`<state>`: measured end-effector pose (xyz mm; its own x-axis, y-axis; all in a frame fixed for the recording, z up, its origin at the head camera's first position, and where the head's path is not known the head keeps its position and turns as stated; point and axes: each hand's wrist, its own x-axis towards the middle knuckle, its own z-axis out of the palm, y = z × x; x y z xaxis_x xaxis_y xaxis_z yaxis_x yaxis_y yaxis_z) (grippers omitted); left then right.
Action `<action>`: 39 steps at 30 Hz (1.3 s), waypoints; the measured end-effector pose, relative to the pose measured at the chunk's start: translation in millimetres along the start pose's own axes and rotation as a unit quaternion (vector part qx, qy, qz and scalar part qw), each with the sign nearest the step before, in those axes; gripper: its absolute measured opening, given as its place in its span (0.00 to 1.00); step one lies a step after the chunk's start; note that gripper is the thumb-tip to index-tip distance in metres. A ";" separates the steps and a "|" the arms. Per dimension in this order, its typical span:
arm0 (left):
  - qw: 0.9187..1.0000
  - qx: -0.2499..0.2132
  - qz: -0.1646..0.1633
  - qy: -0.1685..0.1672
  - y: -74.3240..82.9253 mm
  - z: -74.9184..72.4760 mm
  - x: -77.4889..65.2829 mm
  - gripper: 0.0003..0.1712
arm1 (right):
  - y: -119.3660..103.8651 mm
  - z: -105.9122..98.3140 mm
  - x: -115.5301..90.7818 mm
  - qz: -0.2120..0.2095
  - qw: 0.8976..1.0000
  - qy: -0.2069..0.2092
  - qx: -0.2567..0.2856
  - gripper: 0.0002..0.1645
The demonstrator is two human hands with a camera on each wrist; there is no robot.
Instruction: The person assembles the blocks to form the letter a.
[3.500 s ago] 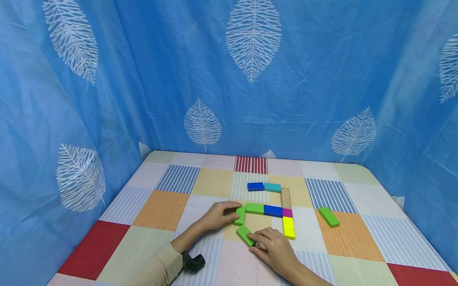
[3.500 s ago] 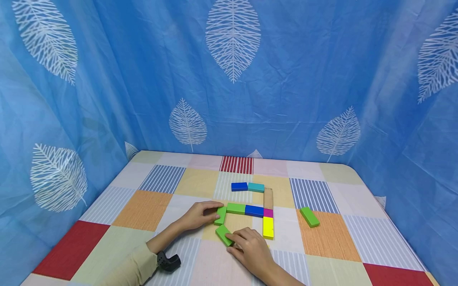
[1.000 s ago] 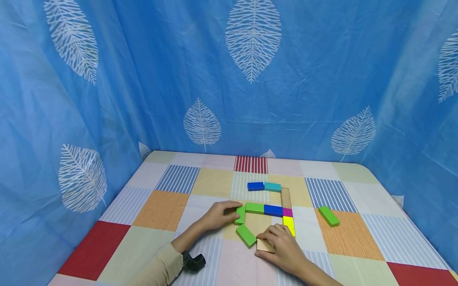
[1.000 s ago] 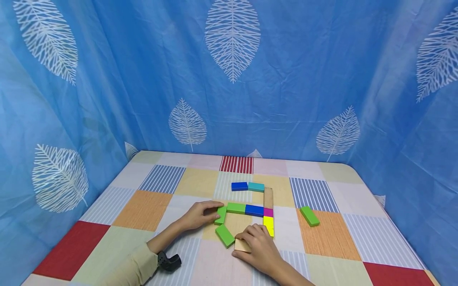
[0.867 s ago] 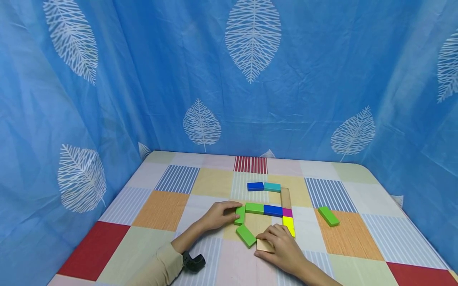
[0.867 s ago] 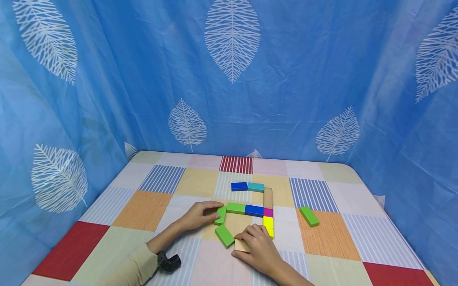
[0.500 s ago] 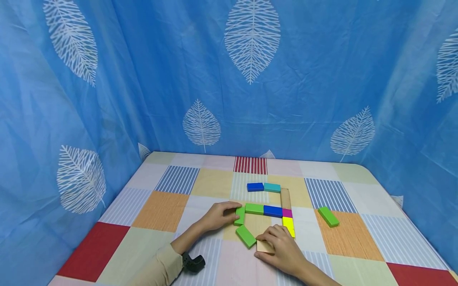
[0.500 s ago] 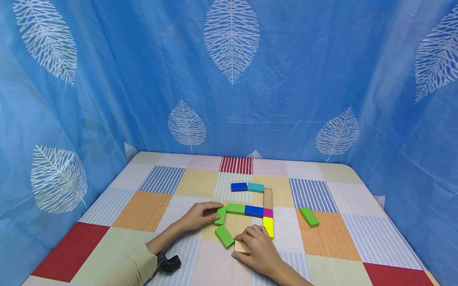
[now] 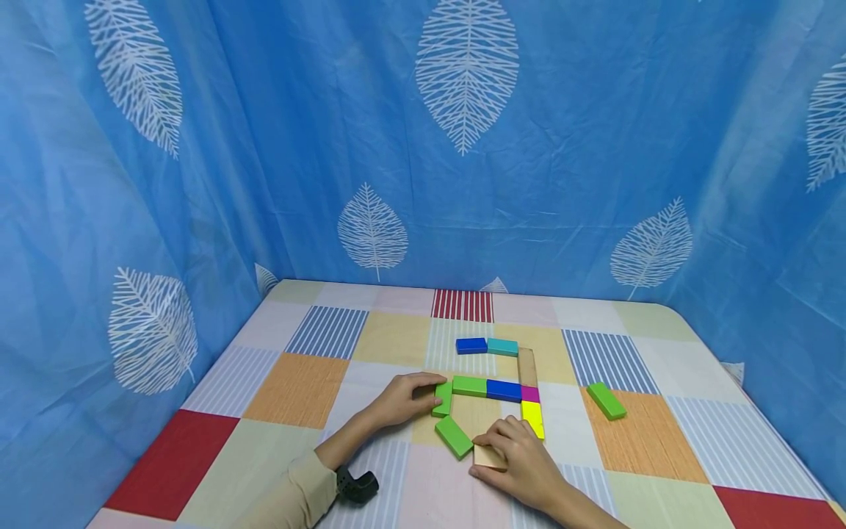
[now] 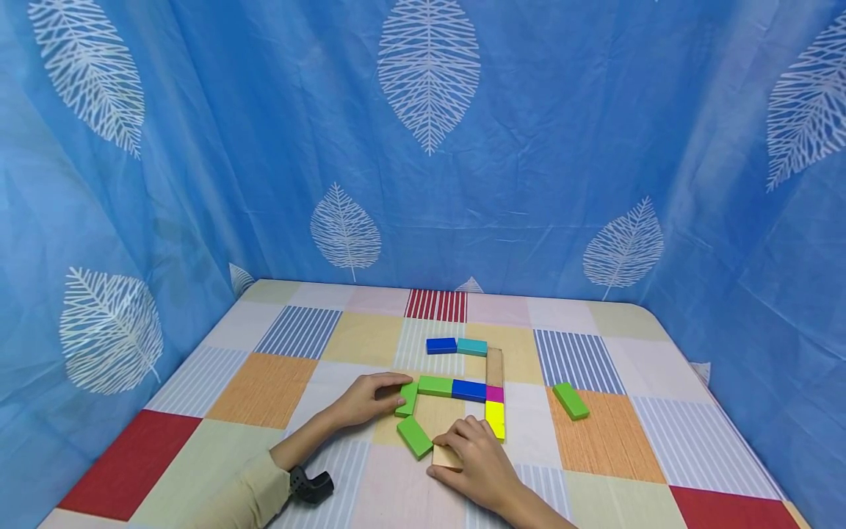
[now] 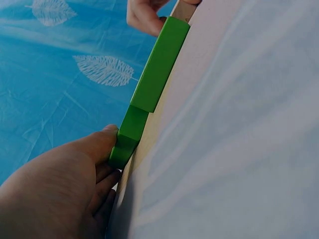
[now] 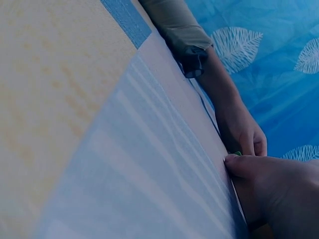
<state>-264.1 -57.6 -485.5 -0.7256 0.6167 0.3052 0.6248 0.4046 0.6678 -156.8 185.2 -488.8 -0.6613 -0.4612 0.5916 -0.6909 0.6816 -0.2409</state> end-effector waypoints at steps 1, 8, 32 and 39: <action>1.000 0.000 0.000 0.000 0.0 0.0 0.1 0.23 | -0.3 -0.2 0.1 0.001 1.000 0.000 0.000 0.19; 1.000 0.001 -0.003 -0.002 0.1 -0.6 0.5 0.23 | -1.1 -0.8 0.6 0.003 1.000 -0.001 -0.006 0.19; 1.000 0.006 0.003 -0.004 -0.7 -1.0 -0.2 0.23 | -0.8 -0.2 -0.5 0.033 0.999 -0.002 0.001 0.19; 1.000 -0.001 -0.004 -0.006 0.9 -1.2 -0.5 0.23 | -1.1 0.3 -1.0 0.029 1.000 0.001 0.000 0.19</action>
<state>-263.6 -58.4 -484.2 -0.7276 0.6211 0.2914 0.6181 0.4091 0.6713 -155.5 184.8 -489.4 -0.6993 -0.4206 0.5780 -0.6520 0.7068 -0.2745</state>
